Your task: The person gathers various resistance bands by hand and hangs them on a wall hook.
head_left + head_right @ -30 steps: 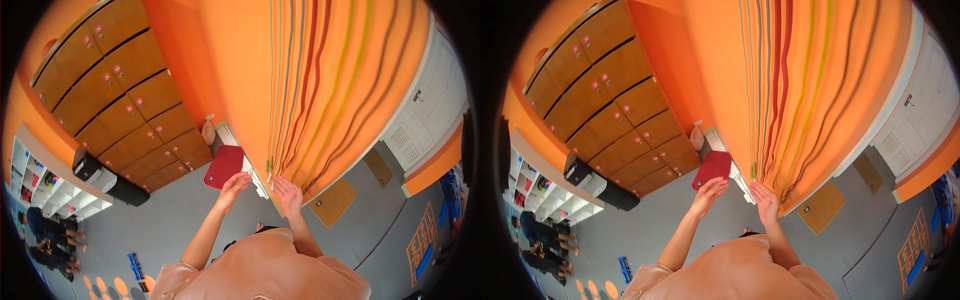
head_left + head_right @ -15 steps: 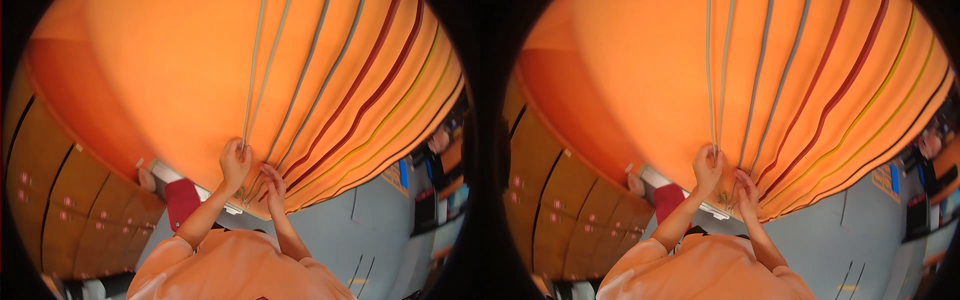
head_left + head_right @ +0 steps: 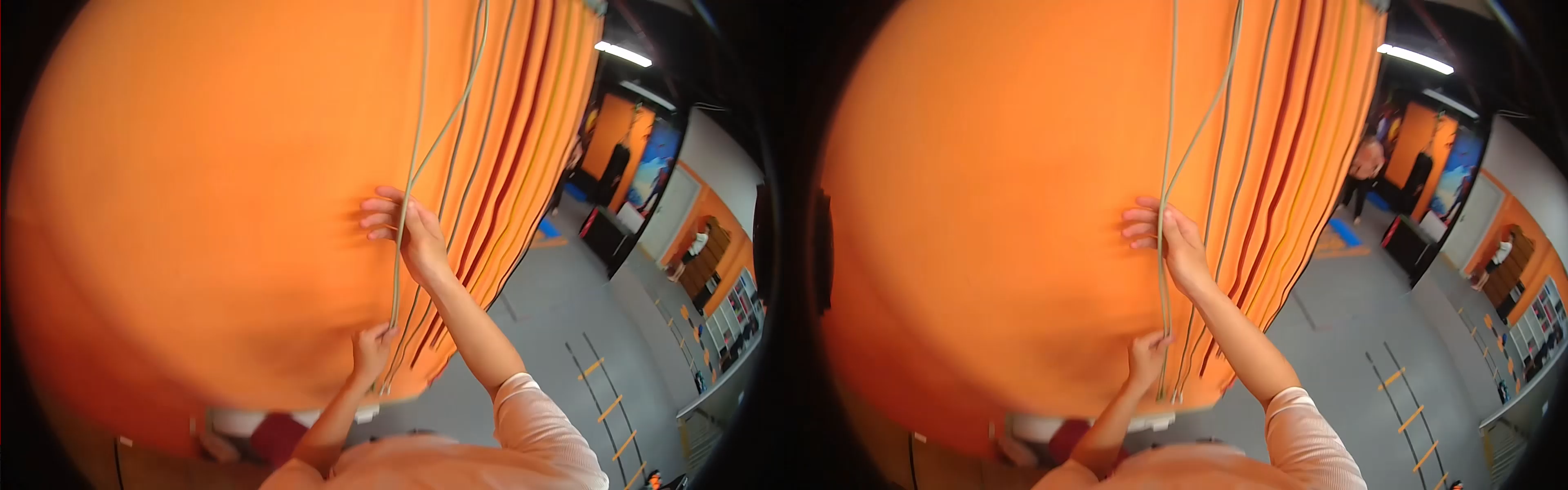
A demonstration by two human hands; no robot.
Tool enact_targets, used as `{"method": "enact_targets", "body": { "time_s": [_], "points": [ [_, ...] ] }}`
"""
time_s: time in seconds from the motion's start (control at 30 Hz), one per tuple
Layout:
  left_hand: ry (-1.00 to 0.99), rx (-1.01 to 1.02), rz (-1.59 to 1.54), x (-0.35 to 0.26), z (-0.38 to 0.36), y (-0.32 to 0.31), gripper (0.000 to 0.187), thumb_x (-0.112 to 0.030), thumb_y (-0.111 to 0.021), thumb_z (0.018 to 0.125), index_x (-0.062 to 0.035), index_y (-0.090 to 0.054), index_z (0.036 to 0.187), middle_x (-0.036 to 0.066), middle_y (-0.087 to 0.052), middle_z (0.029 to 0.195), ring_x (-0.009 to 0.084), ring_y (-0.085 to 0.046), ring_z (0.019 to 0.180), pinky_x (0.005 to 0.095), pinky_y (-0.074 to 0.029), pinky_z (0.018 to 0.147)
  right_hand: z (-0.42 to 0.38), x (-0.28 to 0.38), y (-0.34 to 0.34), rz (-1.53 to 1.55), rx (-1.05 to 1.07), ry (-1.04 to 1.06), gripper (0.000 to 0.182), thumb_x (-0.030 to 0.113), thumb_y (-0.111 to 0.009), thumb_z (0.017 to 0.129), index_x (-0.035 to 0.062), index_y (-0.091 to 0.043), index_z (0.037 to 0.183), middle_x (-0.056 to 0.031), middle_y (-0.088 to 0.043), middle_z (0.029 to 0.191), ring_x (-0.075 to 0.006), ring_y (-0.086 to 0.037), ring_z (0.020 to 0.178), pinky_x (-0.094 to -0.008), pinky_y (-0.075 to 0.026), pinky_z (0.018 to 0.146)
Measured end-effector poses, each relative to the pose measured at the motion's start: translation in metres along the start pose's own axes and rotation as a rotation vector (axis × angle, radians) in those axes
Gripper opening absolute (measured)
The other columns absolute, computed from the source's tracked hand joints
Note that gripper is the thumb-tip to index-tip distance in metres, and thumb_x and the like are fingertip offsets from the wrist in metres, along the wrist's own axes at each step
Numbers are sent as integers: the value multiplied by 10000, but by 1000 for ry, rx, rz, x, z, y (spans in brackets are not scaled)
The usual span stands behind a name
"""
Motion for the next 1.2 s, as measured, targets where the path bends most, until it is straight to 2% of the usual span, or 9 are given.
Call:
{"method": "enact_targets", "body": {
  "time_s": [0.17, 0.4, 0.53, 0.63, 0.77, 0.83, 0.9, 1.07, 1.2],
  "points": [
    [9, -83, -420, -61, 63, 5, 125, -16, -572, 849, 71, -648, 896, 89, -673, 755, 117, -641, 749, 241, -502, 699, 106, 114, -32, -168, 53, 73, 341, 326, -321, 985, 55, -517, 921, 13, -414, 629, -90, -390, 497, -216, -334, 467],
    [-201, -34, -450, -178, 132, 7, 147, 1, -540, 857, 100, -631, 917, 76, -644, 742, 94, -587, 625, 216, -483, 623, 126, 216, -71, -426, 64, 187, 500, 545, -380, 900, 88, -538, 1026, -43, -527, 857, -165, -547, 807, -318, -440, 717],
    [-198, 203, -334, -214, 127, -37, 147, -10, -538, 855, 52, -659, 910, 35, -614, 697, 75, -522, 555, 209, -443, 535, 33, 171, -112, -411, 656, -372, 785, 674, -246, 860, -7, -539, 1120, -196, -618, 737, -247, -574, 505, -307, -494, 600],
    [-160, 331, -220, -220, 104, -88, 157, -64, -540, 871, 35, -662, 862, 9, -574, 642, 65, -490, 523, 206, -412, 491, -77, 181, -94, -432, 1213, -603, 827, 654, -145, 884, 3, -649, 961, -40, -457, 473, -88, -402, 379, -226, -292, 327],
    [-65, 526, -436, -153, 52, -189, 204, -78, -522, 872, -25, -608, 694, -21, -518, 583, 53, -457, 502, 209, -369, 450, -192, 180, 12, -536, 1408, -381, 584, 523, -346, 908, 31, -606, 732, -12, -446, 485, -100, -356, 382, -235, -282, 348],
    [90, 695, -397, -73, -7, -243, 140, -85, -548, 853, -25, -614, 745, -6, -556, 628, 67, -498, 537, 205, -385, 462, -234, 210, 95, -181, 1030, 143, 478, 459, -463, 883, 51, -509, 639, 13, -412, 502, -107, -359, 427, -252, -289, 387],
    [271, 1176, -198, -63, -99, -282, 149, -193, -632, 806, -46, -646, 787, -3, -594, 627, 88, -549, 557, 237, -437, 510, -302, 192, 246, -66, 498, 95, 391, 399, -609, 819, 64, -491, 655, 41, -339, 530, -102, -341, 477, -276, -242, 426],
    [-224, 1519, -168, -44, -224, -379, 214, -113, -510, 891, -15, -579, 1069, 67, -632, 858, 189, -572, 757, 306, -454, 686, -652, 74, 431, 1079, -1371, 414, 418, 385, -390, 918, 152, -261, 596, 20, -157, 498, -123, -146, 429, -288, -163, 436],
    [-191, 1633, 182, -101, -236, -462, 165, -203, -663, 733, -40, -638, 731, 87, -574, 542, 202, -555, 487, 327, -451, 505, -765, 71, 417, 1025, -1741, 410, 430, 388, -304, 947, 141, -280, 596, 13, -153, 482, -132, -129, 421, -285, -166, 438]
  ]
}}
Point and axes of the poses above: each hand's wrist, its own z-axis towards the middle knuckle, its own y-axis out of the back of the hand, x = y × z, the point moved 9 cm from there along z, towards the middle knuckle
